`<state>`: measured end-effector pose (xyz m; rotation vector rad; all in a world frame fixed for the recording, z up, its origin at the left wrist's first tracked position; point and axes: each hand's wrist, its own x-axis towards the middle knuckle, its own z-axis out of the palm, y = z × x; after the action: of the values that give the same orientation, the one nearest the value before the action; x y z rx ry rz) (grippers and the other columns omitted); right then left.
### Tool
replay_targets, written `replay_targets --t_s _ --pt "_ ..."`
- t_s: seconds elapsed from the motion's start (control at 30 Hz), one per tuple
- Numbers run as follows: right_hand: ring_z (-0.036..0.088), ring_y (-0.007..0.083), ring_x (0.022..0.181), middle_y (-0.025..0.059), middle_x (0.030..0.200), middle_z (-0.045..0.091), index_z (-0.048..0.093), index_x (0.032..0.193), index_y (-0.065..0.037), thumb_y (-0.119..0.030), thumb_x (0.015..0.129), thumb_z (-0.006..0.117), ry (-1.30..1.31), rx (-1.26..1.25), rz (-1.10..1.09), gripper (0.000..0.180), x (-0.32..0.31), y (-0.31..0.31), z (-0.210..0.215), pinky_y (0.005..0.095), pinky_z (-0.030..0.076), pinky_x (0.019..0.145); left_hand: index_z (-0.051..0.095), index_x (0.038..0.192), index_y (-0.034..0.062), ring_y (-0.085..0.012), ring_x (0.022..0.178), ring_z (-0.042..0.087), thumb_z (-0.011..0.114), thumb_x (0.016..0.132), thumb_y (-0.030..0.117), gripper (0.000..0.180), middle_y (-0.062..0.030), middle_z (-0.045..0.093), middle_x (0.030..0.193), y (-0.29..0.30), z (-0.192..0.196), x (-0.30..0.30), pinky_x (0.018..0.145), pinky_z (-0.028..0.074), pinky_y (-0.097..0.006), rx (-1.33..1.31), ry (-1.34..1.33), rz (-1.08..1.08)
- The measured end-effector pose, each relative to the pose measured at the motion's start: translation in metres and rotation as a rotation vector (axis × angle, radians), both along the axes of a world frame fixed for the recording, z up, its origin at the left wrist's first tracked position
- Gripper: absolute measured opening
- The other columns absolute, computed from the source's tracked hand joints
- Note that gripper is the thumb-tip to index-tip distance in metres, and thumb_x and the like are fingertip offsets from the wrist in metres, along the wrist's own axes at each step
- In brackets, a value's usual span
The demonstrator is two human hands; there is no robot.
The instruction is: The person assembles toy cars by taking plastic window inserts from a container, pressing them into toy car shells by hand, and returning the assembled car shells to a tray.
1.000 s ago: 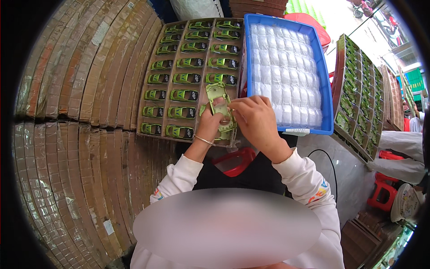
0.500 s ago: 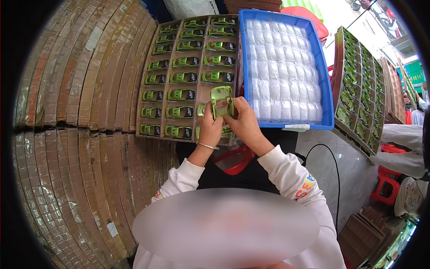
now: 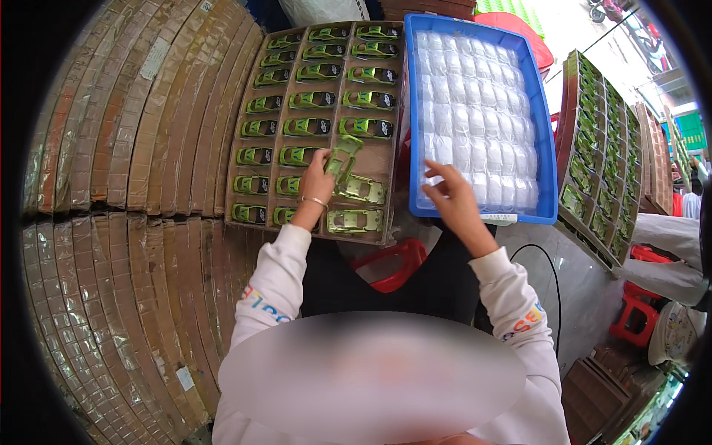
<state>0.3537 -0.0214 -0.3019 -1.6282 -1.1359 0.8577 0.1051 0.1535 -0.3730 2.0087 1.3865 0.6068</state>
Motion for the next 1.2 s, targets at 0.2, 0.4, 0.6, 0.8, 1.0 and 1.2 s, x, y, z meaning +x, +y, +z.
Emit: replay_targets --t_s 0.2,0.4,0.6,0.8,1.0,1.2 --pt "0.059 0.0115 0.067 0.0063 0.097 0.063 0.064 0.118 -0.007 -0.002 0.083 0.067 -0.068 -0.055 -0.194 0.035 0.071 -0.01 -0.038 0.0249 0.049 0.065 0.067 0.104 0.0178 -0.0297 0.098 0.061 0.054 0.08 0.002 0.031 -0.0062 0.065 0.099 0.036 0.005 0.053 0.08 0.05 -0.042 0.141 0.388 -0.377" --pt "0.063 0.028 0.087 0.0116 0.106 0.061 0.065 0.115 -0.007 -0.002 0.079 0.067 -0.378 -0.115 -0.164 0.036 0.08 0.002 -0.039 0.0357 0.051 0.078 0.064 0.105 0.0122 -0.0277 0.097 0.056 0.057 0.076 -0.001 0.033 -0.0061 0.061 0.096 0.036 -0.027 0.063 0.085 0.045 -0.04 0.403 0.463 -0.472" --pt "0.058 0.026 0.094 0.0062 0.103 0.06 0.067 0.108 -0.013 -0.016 0.073 0.076 -0.768 -0.127 -0.117 0.036 0.079 0.024 -0.043 0.0393 0.044 0.082 0.064 0.108 0.0122 -0.0265 0.108 0.054 0.056 0.079 0.0 0.033 -0.0046 0.06 0.113 0.04 -0.006 0.068 0.091 0.045 -0.04 0.472 0.225 -0.488" --pt "0.056 0.0249 0.098 0.0054 0.107 0.058 0.063 0.114 -0.013 -0.021 0.071 0.079 -0.868 -0.147 -0.011 0.047 0.056 0.039 -0.032 0.038 0.042 0.084 0.065 0.107 0.0181 -0.0256 0.112 0.053 0.063 0.078 0.004 0.033 -0.0024 0.058 0.121 0.083 -0.023 0.089 0.093 0.045 -0.039 0.411 0.44 -0.516" --pt "0.056 0.0253 0.101 0.0063 0.108 0.057 0.061 0.117 -0.012 -0.021 0.069 0.08 -0.819 -0.128 0.016 0.052 0.048 0.05 -0.037 0.0388 0.041 0.086 0.066 0.094 0.0179 -0.0254 0.11 0.054 0.069 0.076 0.011 0.019 0.0003 0.056 0.125 0.099 -0.002 0.099 0.093 0.045 -0.039 0.258 0.591 -0.683" --pt "0.057 0.0274 0.1 0.0083 0.108 0.057 0.062 0.112 -0.01 -0.019 0.071 0.078 -0.828 -0.208 -0.015 0.045 0.037 0.08 -0.049 0.0404 0.042 0.087 0.062 0.102 0.0113 -0.0176 0.087 0.062 0.071 0.082 0.015 0.022 -0.0101 0.062 0.119 0.089 0.011 0.059 0.079 0.048 -0.03 0.046 -0.049 -0.223"
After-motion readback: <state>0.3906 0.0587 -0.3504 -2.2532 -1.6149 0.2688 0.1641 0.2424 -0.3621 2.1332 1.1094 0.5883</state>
